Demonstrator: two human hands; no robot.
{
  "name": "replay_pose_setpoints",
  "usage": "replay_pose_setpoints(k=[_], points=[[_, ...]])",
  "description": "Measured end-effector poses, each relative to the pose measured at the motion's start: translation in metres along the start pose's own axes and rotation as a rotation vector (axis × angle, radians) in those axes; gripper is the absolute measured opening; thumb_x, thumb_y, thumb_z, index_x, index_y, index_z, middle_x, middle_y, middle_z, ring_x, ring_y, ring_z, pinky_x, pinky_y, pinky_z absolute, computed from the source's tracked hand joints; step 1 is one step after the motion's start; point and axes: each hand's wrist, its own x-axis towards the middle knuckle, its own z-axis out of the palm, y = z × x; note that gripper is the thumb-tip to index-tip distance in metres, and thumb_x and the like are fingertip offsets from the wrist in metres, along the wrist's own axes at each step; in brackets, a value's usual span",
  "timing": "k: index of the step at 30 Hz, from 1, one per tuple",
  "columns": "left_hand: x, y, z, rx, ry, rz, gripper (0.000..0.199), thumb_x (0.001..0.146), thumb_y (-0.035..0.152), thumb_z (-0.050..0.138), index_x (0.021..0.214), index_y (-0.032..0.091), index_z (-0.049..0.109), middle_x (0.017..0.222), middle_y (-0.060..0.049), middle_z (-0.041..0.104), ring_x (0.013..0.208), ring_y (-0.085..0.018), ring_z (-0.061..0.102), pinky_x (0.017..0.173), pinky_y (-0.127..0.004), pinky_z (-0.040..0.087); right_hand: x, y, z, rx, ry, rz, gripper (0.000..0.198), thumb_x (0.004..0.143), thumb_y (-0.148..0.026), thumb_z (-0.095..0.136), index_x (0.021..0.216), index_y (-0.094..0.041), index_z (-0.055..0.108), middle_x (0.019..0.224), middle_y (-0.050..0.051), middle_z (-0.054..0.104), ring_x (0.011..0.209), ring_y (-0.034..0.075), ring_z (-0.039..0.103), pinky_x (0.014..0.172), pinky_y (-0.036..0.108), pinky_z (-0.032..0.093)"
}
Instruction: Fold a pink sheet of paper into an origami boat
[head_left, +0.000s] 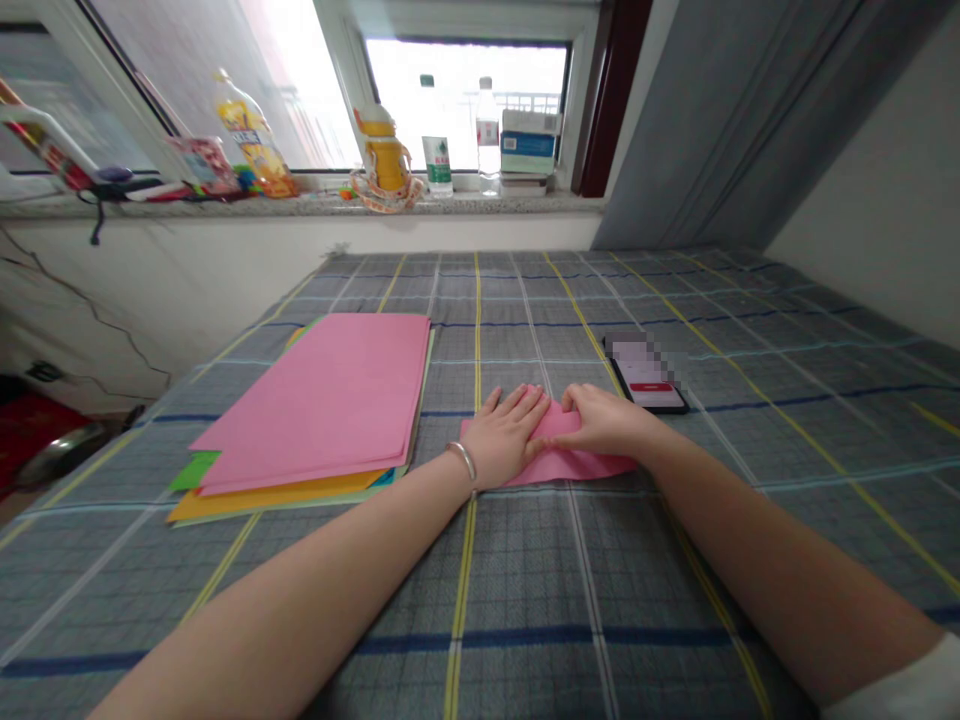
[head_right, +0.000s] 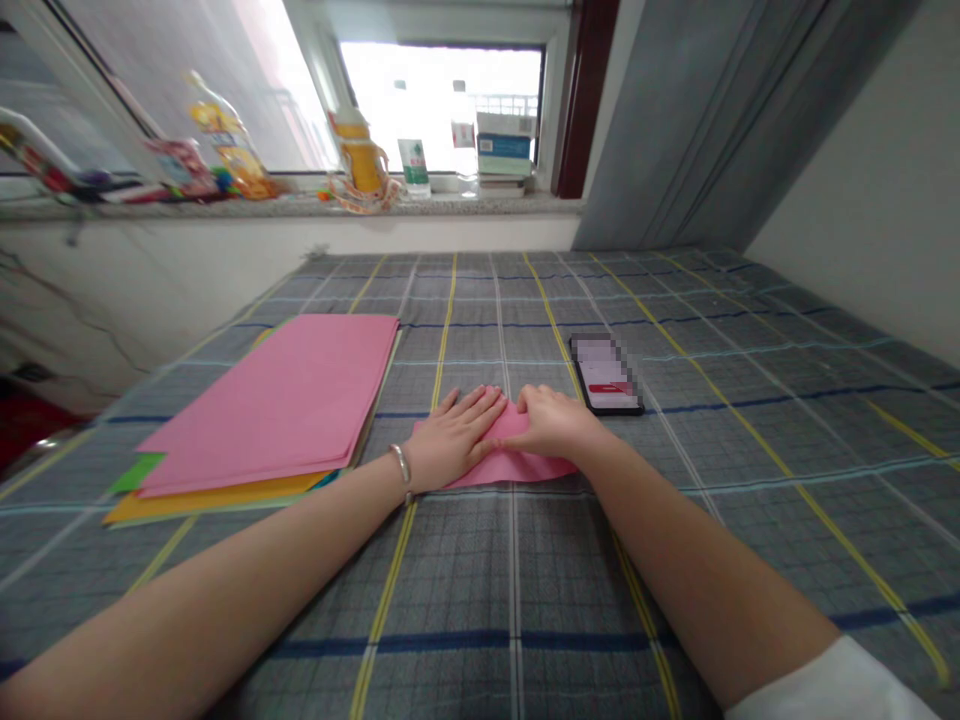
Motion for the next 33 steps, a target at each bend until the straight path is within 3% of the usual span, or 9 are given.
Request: replay_pose_setpoints(k=[10,22,26,33], points=[[-0.001,-0.004,-0.009,-0.047,-0.062,-0.025,0.063,0.094,0.048,0.037,0.147,0.018,0.022,0.154,-0.008,0.018,0.142,-0.028,0.016,0.113,-0.054,0.015,-0.005,0.009,-0.011,0.044,-0.068,0.029,0.038,0.065,-0.044,0.067,0.09,-0.02,0.052,0.096,0.007,0.062,0.085,0.021,0.058,0.068,0.029,0.041],[-0.012,-0.022,-0.025,-0.091,-0.174,-0.078,0.068,0.092,0.045,0.045,0.149,0.024,0.014,0.155,-0.007,0.016,0.143,-0.031,0.012,0.112,-0.055,0.016,-0.013,0.029,-0.02,0.084,-0.183,0.144,0.034,0.065,-0.04,0.069,0.088,-0.021,0.052,0.073,0.0,0.061,0.063,0.016,0.057,0.049,0.025,0.033],[-0.018,-0.032,-0.031,-0.074,-0.202,-0.084,0.066,0.091,0.044,0.045,0.148,0.026,0.017,0.155,-0.006,0.018,0.142,-0.033,0.014,0.111,-0.055,0.016,-0.015,0.035,-0.017,0.208,-0.252,0.233,0.037,0.068,-0.036,0.07,0.093,-0.022,0.048,0.064,-0.004,0.059,0.049,0.014,0.056,0.042,0.023,0.035],[-0.025,-0.044,-0.043,-0.041,-0.281,-0.152,0.07,0.087,0.043,0.053,0.147,0.029,0.021,0.155,-0.005,0.018,0.142,-0.035,0.009,0.111,-0.058,0.012,-0.018,0.037,-0.018,0.314,-0.298,0.311,0.034,0.074,-0.027,0.068,0.095,-0.022,0.042,0.056,-0.006,0.055,0.044,0.013,0.057,0.037,0.02,0.04]])
